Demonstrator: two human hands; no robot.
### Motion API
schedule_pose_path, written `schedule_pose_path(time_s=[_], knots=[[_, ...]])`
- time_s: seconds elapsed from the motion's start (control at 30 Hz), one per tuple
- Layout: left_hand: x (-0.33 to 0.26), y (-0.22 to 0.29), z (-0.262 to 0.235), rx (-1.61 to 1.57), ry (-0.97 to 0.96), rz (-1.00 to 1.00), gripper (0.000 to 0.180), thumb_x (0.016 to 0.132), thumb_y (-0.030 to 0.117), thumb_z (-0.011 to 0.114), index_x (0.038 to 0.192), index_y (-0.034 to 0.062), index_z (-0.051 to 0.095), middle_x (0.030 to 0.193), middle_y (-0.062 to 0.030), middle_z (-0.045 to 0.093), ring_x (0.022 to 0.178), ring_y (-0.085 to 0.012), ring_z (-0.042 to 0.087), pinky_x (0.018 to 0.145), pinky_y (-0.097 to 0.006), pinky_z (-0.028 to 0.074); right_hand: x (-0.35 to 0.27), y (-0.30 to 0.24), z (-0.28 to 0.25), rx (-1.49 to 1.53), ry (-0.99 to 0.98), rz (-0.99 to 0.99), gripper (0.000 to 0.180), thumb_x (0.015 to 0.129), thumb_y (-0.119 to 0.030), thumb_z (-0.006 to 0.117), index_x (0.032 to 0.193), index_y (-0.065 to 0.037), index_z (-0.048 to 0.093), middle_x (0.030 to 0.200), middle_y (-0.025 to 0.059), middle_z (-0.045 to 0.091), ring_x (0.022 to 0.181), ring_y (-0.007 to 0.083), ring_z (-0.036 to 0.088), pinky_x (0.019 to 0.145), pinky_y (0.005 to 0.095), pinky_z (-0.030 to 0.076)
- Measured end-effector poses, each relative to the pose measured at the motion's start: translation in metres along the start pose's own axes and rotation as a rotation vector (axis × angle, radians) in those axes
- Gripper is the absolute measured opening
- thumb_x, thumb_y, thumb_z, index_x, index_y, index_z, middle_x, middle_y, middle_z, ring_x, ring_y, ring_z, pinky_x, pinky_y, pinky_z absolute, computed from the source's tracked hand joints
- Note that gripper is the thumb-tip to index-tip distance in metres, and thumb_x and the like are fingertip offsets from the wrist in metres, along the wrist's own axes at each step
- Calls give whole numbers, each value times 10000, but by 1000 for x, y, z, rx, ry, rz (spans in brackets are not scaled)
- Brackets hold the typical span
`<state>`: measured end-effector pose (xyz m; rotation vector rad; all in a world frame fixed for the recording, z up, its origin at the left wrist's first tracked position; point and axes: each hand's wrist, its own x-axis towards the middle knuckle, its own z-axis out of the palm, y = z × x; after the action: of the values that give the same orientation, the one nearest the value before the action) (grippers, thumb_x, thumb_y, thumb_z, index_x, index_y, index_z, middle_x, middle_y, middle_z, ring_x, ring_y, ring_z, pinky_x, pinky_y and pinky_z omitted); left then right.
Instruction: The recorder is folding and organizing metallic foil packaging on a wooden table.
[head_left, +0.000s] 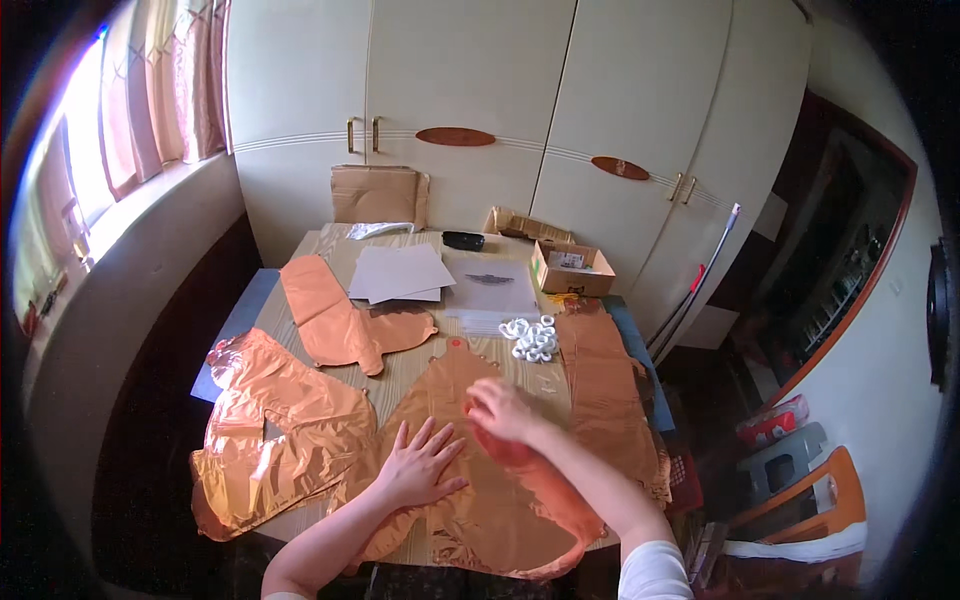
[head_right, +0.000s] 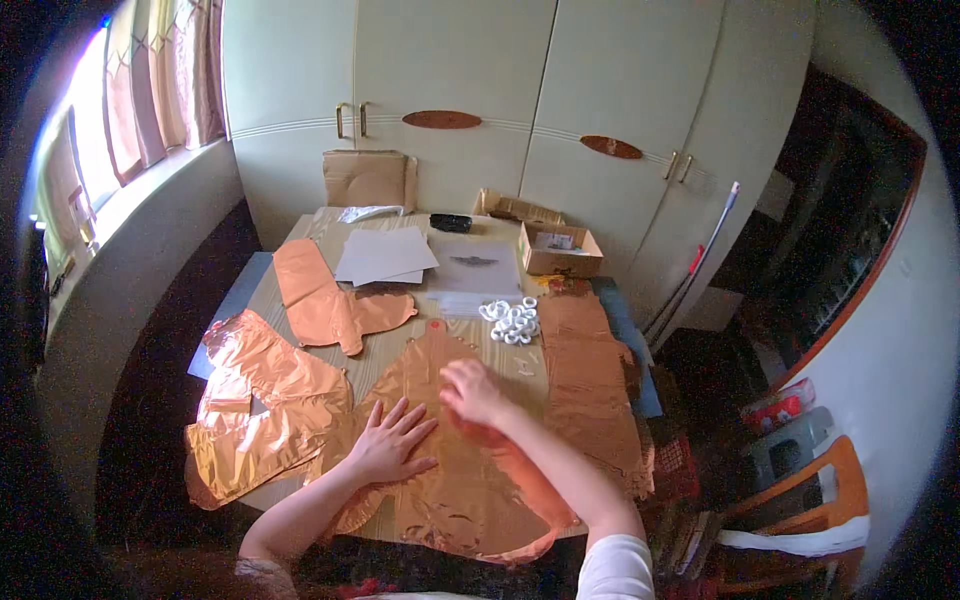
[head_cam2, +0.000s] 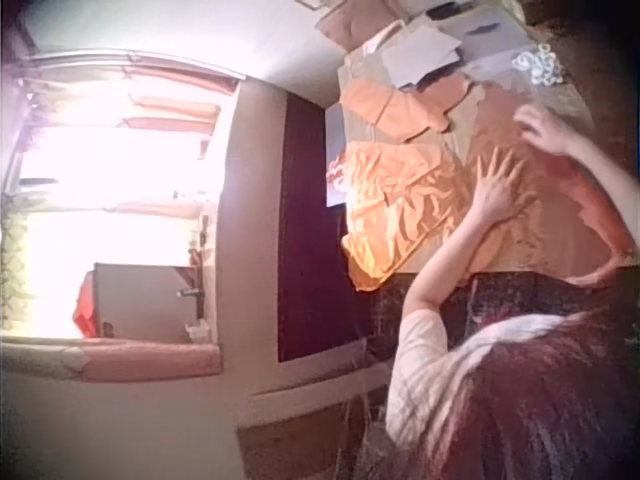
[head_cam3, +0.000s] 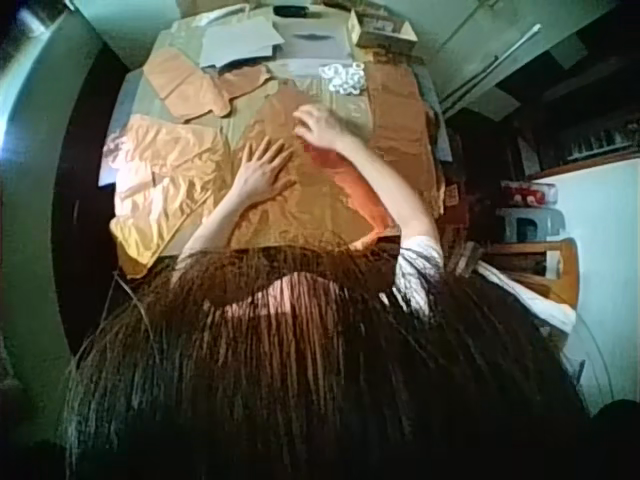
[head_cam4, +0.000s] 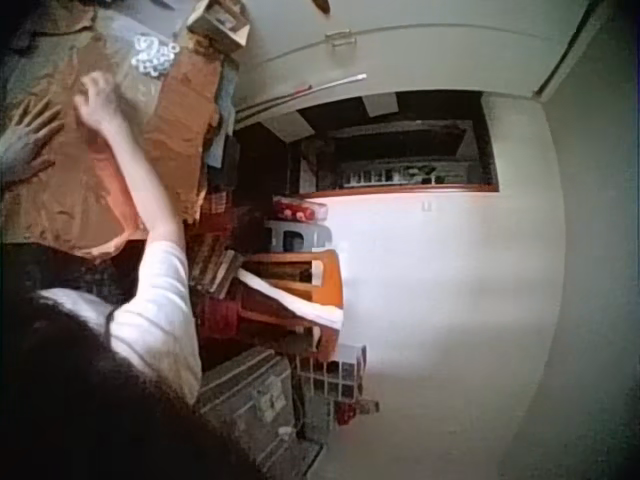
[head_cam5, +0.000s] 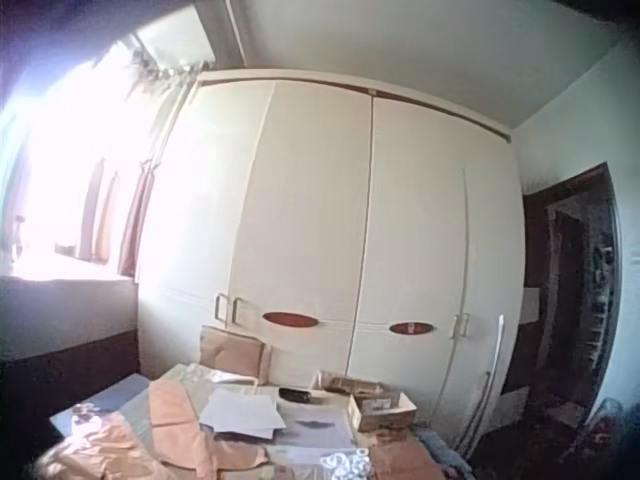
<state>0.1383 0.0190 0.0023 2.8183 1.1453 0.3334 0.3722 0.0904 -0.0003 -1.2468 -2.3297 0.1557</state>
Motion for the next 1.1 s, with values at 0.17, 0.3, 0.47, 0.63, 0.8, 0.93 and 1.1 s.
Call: schedule_pose_path(time_s=[0.17,0.3,0.47,0.63,0.8,0.93,1.1], knots=[[1,-2,-4,-80,36,-18,703,874,613,509,1401,152,441,1493,-146,357,1409,-398,250,1111,-625,186,-42,-18,19,-85,-14,-31,522,841,-398,660,1263,-114,541,1317,118,508,1259,318,453,1069,504,330],[-2,-13,-30,-178,118,-42,620,871,454,613,1373,124,458,1468,-172,373,1393,-432,261,1113,-597,222,-40,-13,23,-60,-31,-54,555,858,-447,634,1283,-105,532,1337,126,489,1293,310,419,1091,508,305],[11,-61,-104,-145,175,-121,537,824,333,677,1263,53,545,1360,-176,496,1238,-357,486,1006,-440,423,-45,-12,12,31,-60,-22,560,855,-454,635,1267,-86,543,1346,133,478,1305,326,402,1091,528,295],[31,-154,-74,97,38,-240,586,778,314,716,1256,30,531,1308,-152,535,1200,-313,518,984,-417,449,-38,-18,19,36,27,-62,511,850,-417,651,1232,-87,566,1332,136,489,1296,340,405,1090,522,291],[38,-208,-48,93,123,-386,539,834,254,606,1307,24,485,1339,-178,518,1220,-336,505,971,-435,457,12,-38,6,109,46,-145,478,869,-366,638,1231,-62,564,1297,154,530,1242,335,473,1074,494,327],[23,-252,-40,-373,355,-750,459,828,91,506,1277,0,496,1174,-269,587,1071,-405,579,924,-451,467,99,-51,27,217,-48,-207,454,891,-328,616,1235,-36,566,1268,185,556,1219,339,504,1041,422,394],[6,-282,-6,-503,709,-728,382,830,75,496,1198,-6,557,1080,-263,631,1028,-380,611,889,-452,481,195,-80,92,-98,-162,-189,365,847,-267,638,1141,-53,603,1179,137,610,1120,285,575,963,400,459]])
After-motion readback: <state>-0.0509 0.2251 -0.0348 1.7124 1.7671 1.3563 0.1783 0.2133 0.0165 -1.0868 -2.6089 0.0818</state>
